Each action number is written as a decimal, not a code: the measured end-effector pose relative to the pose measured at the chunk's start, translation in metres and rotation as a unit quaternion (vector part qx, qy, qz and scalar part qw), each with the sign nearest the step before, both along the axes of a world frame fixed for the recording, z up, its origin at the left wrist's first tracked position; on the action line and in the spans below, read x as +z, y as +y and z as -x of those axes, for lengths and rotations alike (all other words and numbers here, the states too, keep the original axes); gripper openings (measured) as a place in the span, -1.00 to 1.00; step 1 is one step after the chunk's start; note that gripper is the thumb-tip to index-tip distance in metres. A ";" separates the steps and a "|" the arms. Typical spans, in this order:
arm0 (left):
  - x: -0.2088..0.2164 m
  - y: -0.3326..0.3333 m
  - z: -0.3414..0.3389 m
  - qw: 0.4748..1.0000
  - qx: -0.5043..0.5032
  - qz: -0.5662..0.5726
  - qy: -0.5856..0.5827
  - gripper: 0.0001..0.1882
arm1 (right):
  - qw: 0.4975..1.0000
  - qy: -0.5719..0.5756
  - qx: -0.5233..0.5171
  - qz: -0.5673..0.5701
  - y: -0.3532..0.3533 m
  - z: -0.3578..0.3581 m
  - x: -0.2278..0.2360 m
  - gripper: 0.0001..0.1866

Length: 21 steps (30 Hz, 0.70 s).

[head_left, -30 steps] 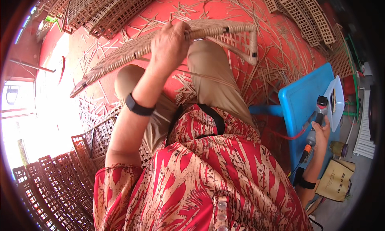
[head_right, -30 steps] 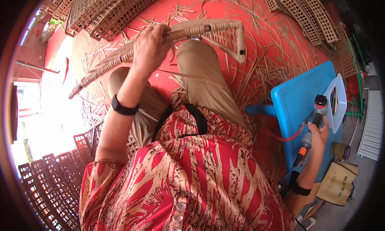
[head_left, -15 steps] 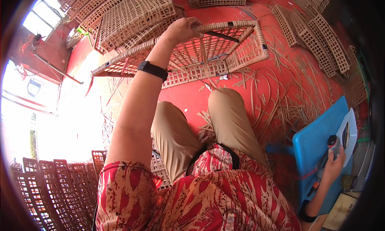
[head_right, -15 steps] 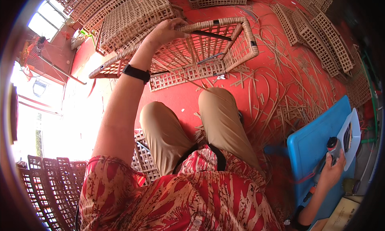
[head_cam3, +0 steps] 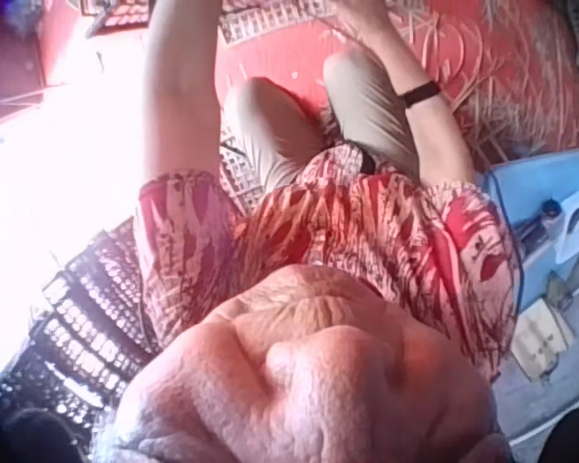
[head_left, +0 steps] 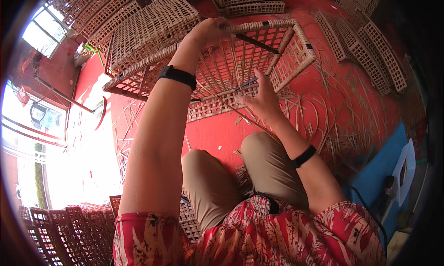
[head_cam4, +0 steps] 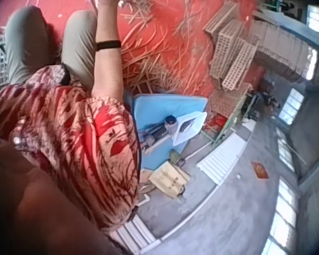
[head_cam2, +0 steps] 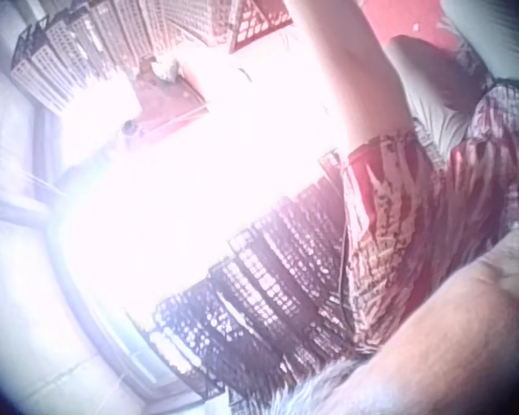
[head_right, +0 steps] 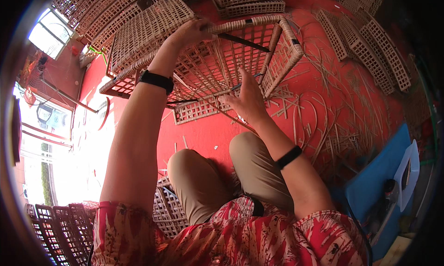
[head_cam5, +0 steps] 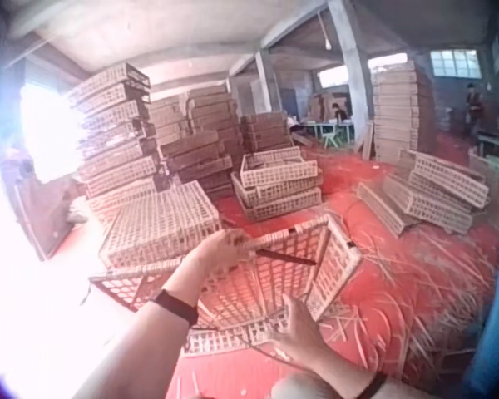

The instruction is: The recorder is weaving and finishing a furniture component, likely a seat or side panel, by threading and tucking in bamboo or rattan strips through a woven frame.

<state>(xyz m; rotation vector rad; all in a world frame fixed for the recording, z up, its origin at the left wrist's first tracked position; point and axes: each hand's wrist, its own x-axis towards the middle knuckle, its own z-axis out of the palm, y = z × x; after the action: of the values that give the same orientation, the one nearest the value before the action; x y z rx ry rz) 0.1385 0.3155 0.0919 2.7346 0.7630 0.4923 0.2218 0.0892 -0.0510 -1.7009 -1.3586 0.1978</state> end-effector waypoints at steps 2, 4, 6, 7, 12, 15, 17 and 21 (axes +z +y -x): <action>0.000 0.007 0.003 0.999 -0.032 0.013 0.021 -0.41 | 0.998 0.063 0.011 0.024 0.055 -0.010 -0.024 0.17; 0.005 0.020 0.000 0.999 -0.038 0.001 0.000 -0.44 | 0.989 0.142 0.044 0.025 0.096 -0.014 -0.025 0.16; 0.008 0.030 -0.002 0.999 -0.040 -0.013 -0.023 -0.47 | 0.972 0.219 0.077 0.025 0.111 0.000 -0.035 0.16; 0.015 0.034 -0.005 1.000 -0.021 0.010 0.001 -0.46 | 0.931 0.322 0.157 0.072 0.113 0.006 -0.033 0.13; 0.019 0.072 -0.015 0.999 0.015 -0.024 0.023 -0.48 | 0.698 0.555 0.399 0.212 0.083 0.047 -0.032 -0.08; 0.033 0.067 -0.013 0.999 0.038 0.019 0.003 -0.44 | 0.671 0.543 0.434 0.257 0.067 0.044 -0.019 -0.31; 0.030 0.081 -0.010 0.999 0.034 0.002 -0.021 -0.37 | 0.703 0.485 0.413 0.316 0.063 0.036 -0.033 -0.48; 0.022 0.068 -0.009 0.994 0.011 -0.085 -0.071 -0.43 | 0.800 0.457 0.216 0.324 0.063 -0.012 -0.133 -0.72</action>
<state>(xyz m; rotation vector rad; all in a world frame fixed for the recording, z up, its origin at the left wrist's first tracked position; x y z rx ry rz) 0.1476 0.3831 0.1136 2.8096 0.7460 0.7813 0.2335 0.1525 -0.1836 -1.3934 -0.9063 1.6821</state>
